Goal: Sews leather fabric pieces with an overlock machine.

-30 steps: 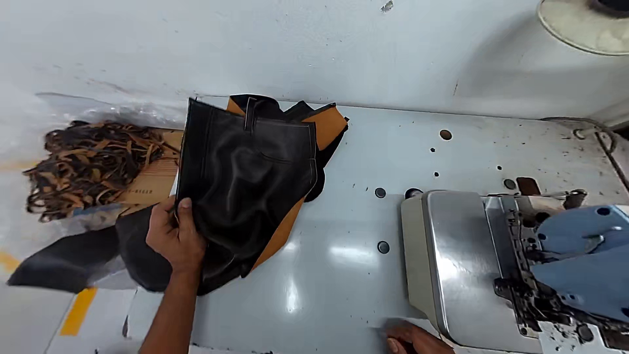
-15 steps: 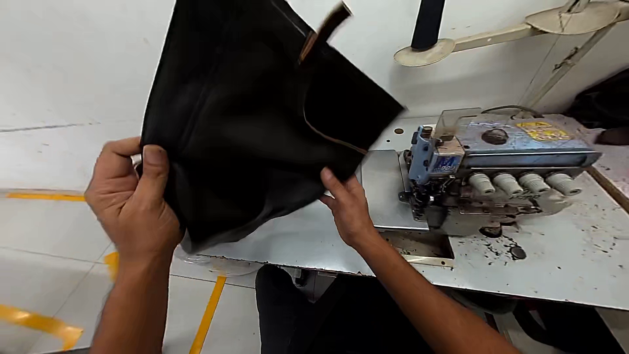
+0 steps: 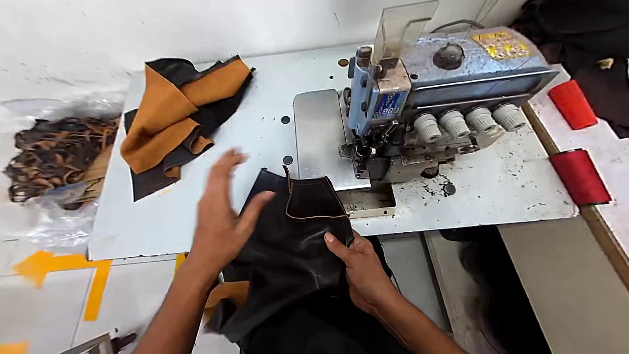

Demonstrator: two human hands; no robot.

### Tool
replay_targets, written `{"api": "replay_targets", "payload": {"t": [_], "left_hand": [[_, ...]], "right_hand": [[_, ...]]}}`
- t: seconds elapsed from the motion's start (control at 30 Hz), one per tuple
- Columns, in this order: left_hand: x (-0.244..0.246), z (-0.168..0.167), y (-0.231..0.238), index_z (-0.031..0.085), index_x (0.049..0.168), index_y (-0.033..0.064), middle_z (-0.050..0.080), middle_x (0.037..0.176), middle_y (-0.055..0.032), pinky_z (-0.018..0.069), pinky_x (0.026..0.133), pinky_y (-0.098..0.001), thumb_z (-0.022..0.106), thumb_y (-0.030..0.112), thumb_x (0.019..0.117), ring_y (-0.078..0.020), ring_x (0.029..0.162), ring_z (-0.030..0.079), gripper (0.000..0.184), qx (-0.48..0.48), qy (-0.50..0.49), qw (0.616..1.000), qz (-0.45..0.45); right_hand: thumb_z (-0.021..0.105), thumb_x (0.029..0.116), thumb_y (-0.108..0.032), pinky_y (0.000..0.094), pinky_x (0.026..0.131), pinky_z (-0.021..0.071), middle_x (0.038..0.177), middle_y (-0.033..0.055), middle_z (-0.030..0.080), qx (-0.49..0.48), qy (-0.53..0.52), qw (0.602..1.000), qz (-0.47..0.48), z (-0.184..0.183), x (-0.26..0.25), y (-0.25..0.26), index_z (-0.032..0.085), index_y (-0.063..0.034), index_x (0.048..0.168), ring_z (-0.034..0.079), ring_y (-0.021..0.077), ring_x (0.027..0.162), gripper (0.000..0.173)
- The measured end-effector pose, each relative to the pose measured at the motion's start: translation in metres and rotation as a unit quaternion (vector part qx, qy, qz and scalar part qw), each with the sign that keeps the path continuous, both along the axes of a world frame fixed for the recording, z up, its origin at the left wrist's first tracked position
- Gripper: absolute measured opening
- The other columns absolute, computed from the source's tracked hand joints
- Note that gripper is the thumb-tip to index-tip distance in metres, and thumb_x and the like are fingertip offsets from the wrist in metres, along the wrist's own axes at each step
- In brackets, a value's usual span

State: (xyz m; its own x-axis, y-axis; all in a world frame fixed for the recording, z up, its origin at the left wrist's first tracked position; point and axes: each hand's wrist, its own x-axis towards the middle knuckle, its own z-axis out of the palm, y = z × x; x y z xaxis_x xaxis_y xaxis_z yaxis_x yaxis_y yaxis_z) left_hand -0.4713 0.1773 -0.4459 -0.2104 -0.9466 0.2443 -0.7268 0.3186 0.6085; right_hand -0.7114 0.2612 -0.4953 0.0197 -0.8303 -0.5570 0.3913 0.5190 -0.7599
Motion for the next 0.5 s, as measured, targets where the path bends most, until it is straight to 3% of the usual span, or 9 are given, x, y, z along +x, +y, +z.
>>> {"api": "replay_targets", "payload": {"t": [0.07,0.13,0.2,0.27,0.33,0.43,0.47,0.5], "left_hand": [[-0.032,-0.008,-0.021,0.05,0.148,0.0067,0.054,0.149,-0.0127,0.0475,0.112,-0.0491,0.067,0.04,0.0984,-0.0247,0.135,0.055,0.062,0.032,0.012,0.992,-0.12],[-0.042,-0.029,-0.033,0.046,0.15,0.0084,0.061,0.139,-0.0088,0.0523,0.104,-0.0423,0.067,0.037,0.0993,-0.0193,0.121,0.062,0.062,0.055,0.041,0.985,-0.161],[-0.038,-0.04,-0.031,0.043,0.149,0.0101,0.069,0.113,-0.0028,0.059,0.091,-0.0342,0.071,0.027,0.0978,-0.0128,0.1,0.068,0.06,0.088,0.101,0.977,-0.164],[-0.032,-0.04,-0.017,0.054,0.135,0.0097,0.071,0.1,-0.0011,0.0615,0.082,-0.032,0.07,0.02,0.0977,-0.0117,0.089,0.07,0.042,0.12,0.155,0.97,-0.142],[-0.027,-0.033,-0.005,0.07,0.113,0.0087,0.07,0.1,0.0001,0.059,0.083,-0.0323,0.068,0.02,0.0985,-0.0116,0.091,0.067,0.019,0.078,0.21,0.968,-0.118],[-0.029,0.012,-0.003,0.071,0.105,0.0131,0.067,0.099,0.0064,0.0568,0.083,-0.0242,0.064,0.026,0.1019,-0.0038,0.092,0.065,0.015,-0.029,0.193,0.975,-0.106],[-0.033,0.033,-0.013,0.069,0.107,0.0108,0.067,0.1,0.0048,0.0557,0.084,-0.0234,0.062,0.027,0.1033,-0.0029,0.092,0.064,0.019,-0.073,0.137,0.98,-0.12],[-0.04,0.054,-0.027,0.068,0.106,0.0063,0.066,0.099,-0.0004,0.0539,0.084,-0.026,0.06,0.029,0.1041,-0.0059,0.092,0.063,0.024,-0.111,0.064,0.982,-0.139]], "right_hand": [[0.064,0.1015,-0.015,0.0385,0.09,0.0616,0.106,0.0131,0.075,-0.031,0.027,0.998,0.039,-0.002,-0.003,0.004,0.066,-0.0036,0.125,0.073,0.0218,0.098,0.026],[0.066,0.1011,-0.02,0.0344,0.088,0.0612,0.101,0.0066,0.075,-0.079,0.098,0.987,0.096,-0.006,-0.007,0.005,0.067,-0.0073,0.121,0.073,0.0156,0.095,0.024],[0.065,0.1016,-0.031,0.0313,0.085,0.0599,0.097,-0.0009,0.074,-0.104,0.184,0.967,0.143,-0.007,-0.01,0.009,0.067,-0.0146,0.122,0.071,0.0094,0.092,0.027],[0.061,0.1028,-0.04,0.0296,0.078,0.0587,0.091,-0.0044,0.071,-0.125,0.247,0.947,0.163,-0.001,-0.013,0.015,0.061,-0.0198,0.126,0.069,0.0065,0.085,0.03],[0.055,0.1053,-0.041,0.0256,0.064,0.0547,0.079,-0.006,0.066,-0.202,0.285,0.926,0.145,0.008,-0.014,0.018,0.06,-0.0174,0.121,0.064,0.0045,0.07,0.029],[0.051,0.1086,-0.033,0.0204,0.051,0.0434,0.065,-0.0056,0.053,-0.303,0.212,0.925,0.09,0.039,-0.007,0.016,0.063,-0.0111,0.104,0.051,0.0022,0.056,0.025],[0.049,0.1093,-0.029,0.0207,0.052,0.0441,0.066,-0.0039,0.053,-0.301,0.155,0.938,0.074,0.055,-0.005,0.014,0.063,-0.0101,0.099,0.052,0.0033,0.058,0.026],[0.048,0.1096,-0.028,0.0241,0.057,0.0503,0.071,0.0003,0.059,-0.272,0.086,0.957,0.055,0.069,-0.005,0.011,0.066,-0.0083,0.098,0.059,0.0071,0.063,0.028]]}}
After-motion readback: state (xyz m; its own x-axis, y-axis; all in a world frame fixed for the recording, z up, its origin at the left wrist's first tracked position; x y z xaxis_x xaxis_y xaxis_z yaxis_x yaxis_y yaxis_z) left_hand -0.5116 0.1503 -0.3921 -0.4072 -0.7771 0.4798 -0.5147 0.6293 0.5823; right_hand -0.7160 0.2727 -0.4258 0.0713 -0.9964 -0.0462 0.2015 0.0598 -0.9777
